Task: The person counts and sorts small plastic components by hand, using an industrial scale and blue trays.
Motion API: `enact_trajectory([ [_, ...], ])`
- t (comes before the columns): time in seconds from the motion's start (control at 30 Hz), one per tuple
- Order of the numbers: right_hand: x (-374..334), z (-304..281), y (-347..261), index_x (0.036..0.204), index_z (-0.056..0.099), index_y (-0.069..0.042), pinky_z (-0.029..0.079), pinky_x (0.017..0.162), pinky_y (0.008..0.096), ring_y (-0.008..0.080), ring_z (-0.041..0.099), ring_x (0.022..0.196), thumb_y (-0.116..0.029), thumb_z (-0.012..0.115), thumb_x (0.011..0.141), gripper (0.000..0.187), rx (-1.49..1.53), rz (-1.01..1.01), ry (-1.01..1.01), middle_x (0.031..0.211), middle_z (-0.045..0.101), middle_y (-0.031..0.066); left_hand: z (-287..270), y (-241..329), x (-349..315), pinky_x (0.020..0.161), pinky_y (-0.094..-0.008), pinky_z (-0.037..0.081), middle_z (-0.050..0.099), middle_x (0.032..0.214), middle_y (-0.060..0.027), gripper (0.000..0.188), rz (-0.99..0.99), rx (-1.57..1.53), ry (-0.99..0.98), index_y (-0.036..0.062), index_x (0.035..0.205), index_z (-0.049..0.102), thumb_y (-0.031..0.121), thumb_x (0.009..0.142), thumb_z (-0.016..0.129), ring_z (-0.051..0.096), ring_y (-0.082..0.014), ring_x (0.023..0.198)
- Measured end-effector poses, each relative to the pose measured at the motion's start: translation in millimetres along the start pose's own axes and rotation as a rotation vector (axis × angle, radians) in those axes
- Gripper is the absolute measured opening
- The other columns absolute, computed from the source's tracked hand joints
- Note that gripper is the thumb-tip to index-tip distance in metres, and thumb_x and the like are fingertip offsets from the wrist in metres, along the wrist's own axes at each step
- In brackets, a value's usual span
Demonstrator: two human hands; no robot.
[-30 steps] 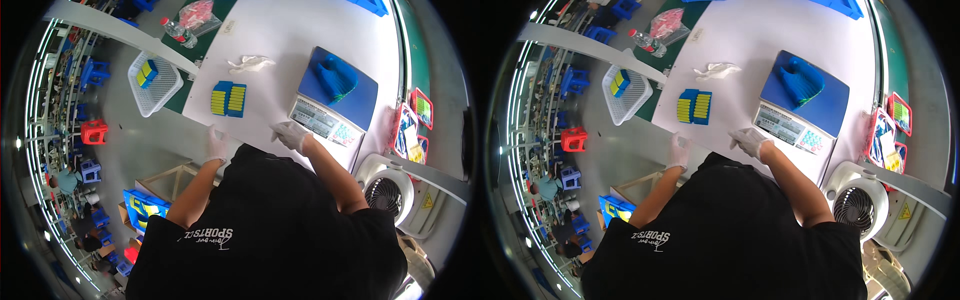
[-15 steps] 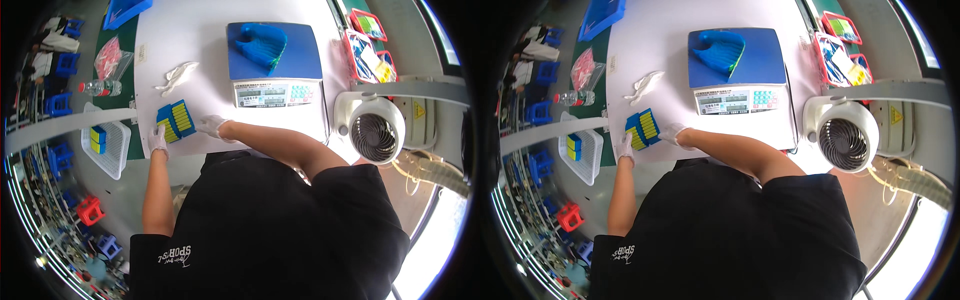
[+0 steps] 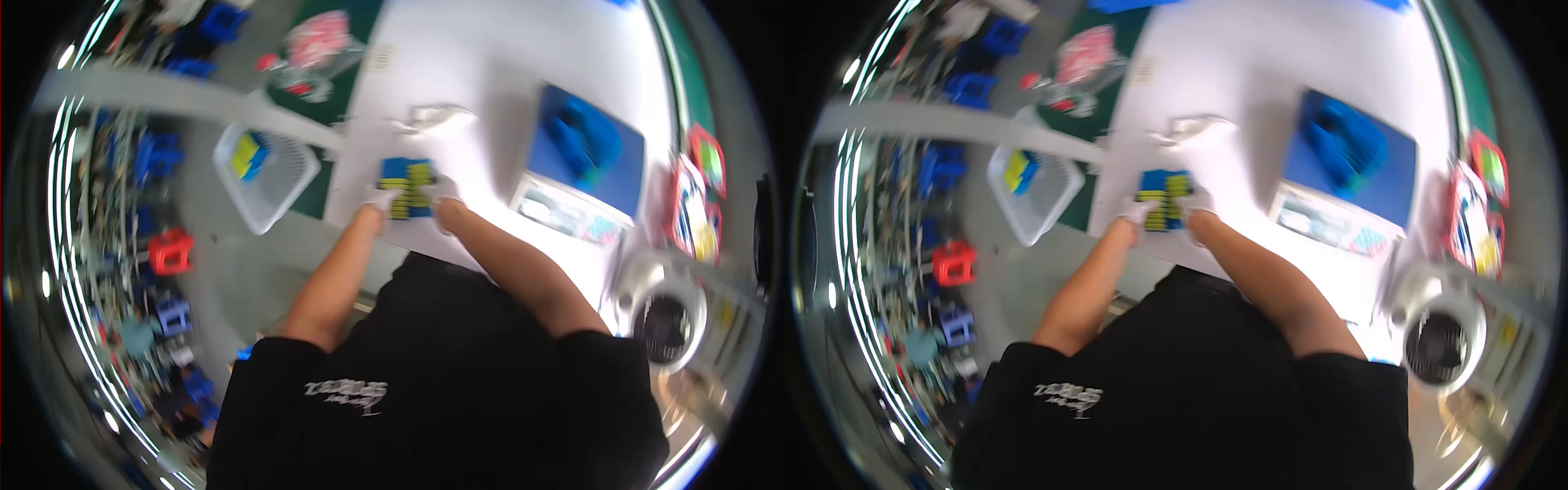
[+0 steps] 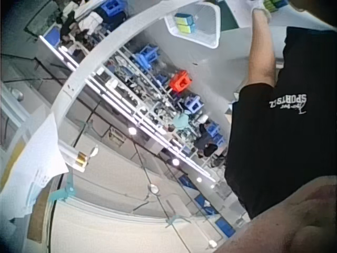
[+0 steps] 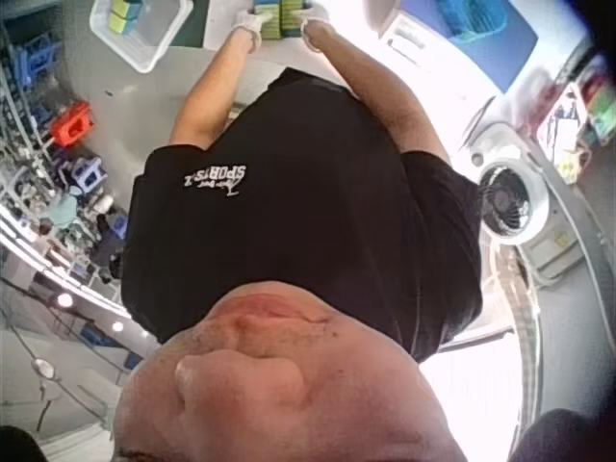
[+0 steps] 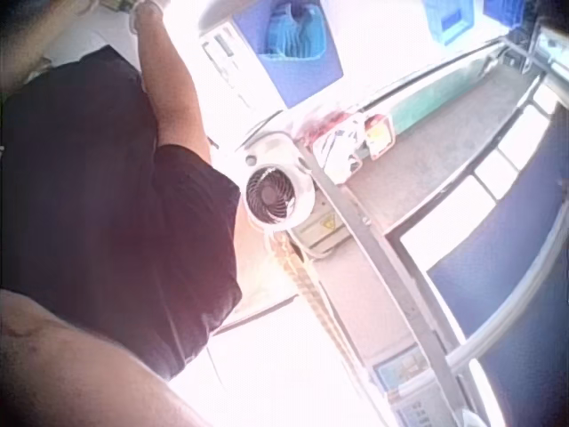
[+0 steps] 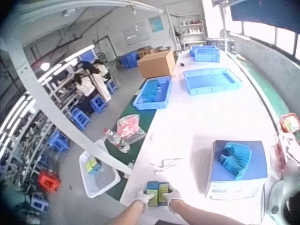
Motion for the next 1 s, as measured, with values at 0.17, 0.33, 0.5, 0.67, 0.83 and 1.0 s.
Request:
enact_trajectory([
  [0.17, 43, -42, 22, 0.105, 0.059, 0.009, 0.05, 0.071, 0.0294, 0.0204, 0.063, 0.079, 0.003, 0.06, 0.073, 0.033, -0.338, -0.075, 0.072, 0.091, 0.065, 0.0133, 15, 12, -7, 0.083, -0.0444, 0.047, 0.058, 0.114, -0.0201, 0.075, -0.032, -0.153, -0.076, -0.005, 0.124, 0.045, 0.017, 0.063, 0.083, 0.059, -0.0291, 0.098],
  [0.33, 28, -4, 7, 0.104, 0.059, 0.008, 0.051, 0.072, 0.0301, 0.0208, 0.064, 0.079, -0.004, 0.065, 0.074, 0.032, -0.616, -0.155, 0.038, 0.092, 0.066, 0.0135, 0, -15, 12, 0.083, -0.043, 0.048, 0.06, 0.11, -0.0189, 0.069, 0.03, -0.18, -0.027, -0.0029, 0.118, 0.048, 0.017, 0.062, 0.084, 0.06, -0.0288, 0.097],
  [0.5, 42, -15, 12, 0.111, 0.056, 0.006, 0.052, 0.075, 0.032, 0.022, 0.065, 0.084, 0.0, 0.063, 0.079, 0.032, -0.648, -0.124, -0.074, 0.1, 0.065, 0.0139, 3, 6, 4, 0.086, -0.0431, 0.047, 0.059, 0.111, -0.0191, 0.069, 0.141, 0.054, 0.007, -0.0026, 0.118, 0.049, 0.02, 0.062, 0.084, 0.059, -0.0295, 0.1],
  [0.67, -14, -6, -48, 0.109, 0.056, 0.004, 0.053, 0.073, 0.0331, 0.0215, 0.065, 0.084, -0.004, 0.059, 0.082, 0.029, -1.015, -0.305, 0.025, 0.098, 0.065, 0.013, 28, -38, 13, 0.086, -0.0403, 0.047, 0.06, 0.111, -0.0192, 0.068, 0.062, -0.083, -0.17, -0.0023, 0.121, 0.05, 0.018, 0.064, 0.082, 0.06, -0.0287, 0.1],
  [0.83, -104, -27, -115, 0.108, 0.055, 0.002, 0.052, 0.075, 0.0318, 0.0217, 0.064, 0.083, -0.007, 0.058, 0.082, 0.028, -1.035, -0.562, 0.103, 0.097, 0.065, 0.0131, 53, -17, -40, 0.082, -0.0399, 0.049, 0.063, 0.105, -0.0174, 0.059, 0.165, -0.188, -0.209, -0.0025, 0.118, 0.053, 0.013, 0.067, 0.079, 0.062, -0.0276, 0.093],
  [1.0, -150, -38, -128, 0.111, 0.053, -0.001, 0.053, 0.075, 0.0292, 0.0167, 0.063, 0.084, -0.006, 0.059, 0.086, 0.027, -0.297, -0.203, -0.245, 0.096, 0.062, 0.0073, 75, 3, -43, 0.082, -0.0393, 0.049, 0.063, 0.106, -0.0182, 0.06, 0.258, 0.095, -0.195, -0.0005, 0.119, 0.054, 0.019, 0.067, 0.078, 0.063, -0.0291, 0.094],
])
Point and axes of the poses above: each hand's wrist, its own x-axis towards the middle knuckle, its own z-axis out of the palm, y = z × x, the point moved 10 cm from there along x, towards the middle knuckle
